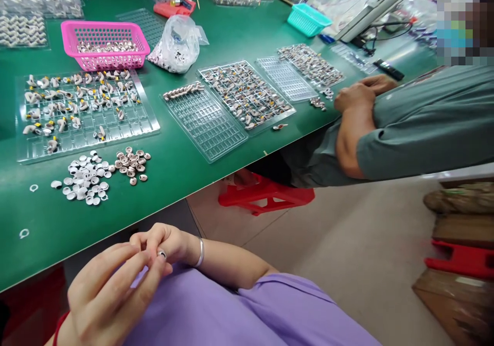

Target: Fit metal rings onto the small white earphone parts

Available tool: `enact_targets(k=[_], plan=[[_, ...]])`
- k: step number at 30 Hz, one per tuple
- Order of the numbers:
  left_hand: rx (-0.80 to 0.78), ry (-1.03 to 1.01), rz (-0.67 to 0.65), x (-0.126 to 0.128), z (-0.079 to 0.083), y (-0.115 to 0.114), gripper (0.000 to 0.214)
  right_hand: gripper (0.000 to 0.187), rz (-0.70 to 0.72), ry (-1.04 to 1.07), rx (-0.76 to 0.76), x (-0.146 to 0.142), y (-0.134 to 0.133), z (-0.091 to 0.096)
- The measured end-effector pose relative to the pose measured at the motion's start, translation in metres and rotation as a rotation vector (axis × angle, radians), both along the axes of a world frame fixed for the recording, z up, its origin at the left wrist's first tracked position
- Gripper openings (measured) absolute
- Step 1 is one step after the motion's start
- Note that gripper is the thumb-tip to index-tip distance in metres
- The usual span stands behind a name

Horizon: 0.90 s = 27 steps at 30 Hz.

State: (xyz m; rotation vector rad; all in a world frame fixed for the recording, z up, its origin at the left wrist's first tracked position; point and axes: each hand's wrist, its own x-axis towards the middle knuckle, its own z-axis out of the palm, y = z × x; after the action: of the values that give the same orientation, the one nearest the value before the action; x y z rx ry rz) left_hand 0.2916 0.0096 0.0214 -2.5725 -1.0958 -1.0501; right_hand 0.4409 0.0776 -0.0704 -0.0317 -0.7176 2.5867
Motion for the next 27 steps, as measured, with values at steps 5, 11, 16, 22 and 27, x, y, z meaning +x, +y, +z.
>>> enact_targets(k=[5, 11, 16, 22, 27], plan=[[0.023, 0.024, -0.013, -0.002, 0.005, 0.002, 0.027, 0.042, 0.044, 0.037, -0.035, 0.0, -0.001, -0.003], [0.018, 0.06, 0.01, 0.002, 0.009, 0.002, 0.025, 0.039, 0.046, 0.06, -0.022, -0.001, -0.001, -0.008], [0.018, 0.046, 0.005, 0.006, 0.012, 0.003, 0.023, 0.039, 0.024, 0.041, -0.007, 0.002, 0.0, -0.003], [0.005, 0.054, 0.018, 0.008, 0.014, 0.004, 0.024, 0.041, 0.046, 0.002, -0.001, 0.004, 0.004, 0.003], [-0.006, 0.047, 0.005, 0.007, 0.015, 0.003, 0.026, 0.041, 0.073, 0.002, 0.006, 0.005, 0.006, 0.002]])
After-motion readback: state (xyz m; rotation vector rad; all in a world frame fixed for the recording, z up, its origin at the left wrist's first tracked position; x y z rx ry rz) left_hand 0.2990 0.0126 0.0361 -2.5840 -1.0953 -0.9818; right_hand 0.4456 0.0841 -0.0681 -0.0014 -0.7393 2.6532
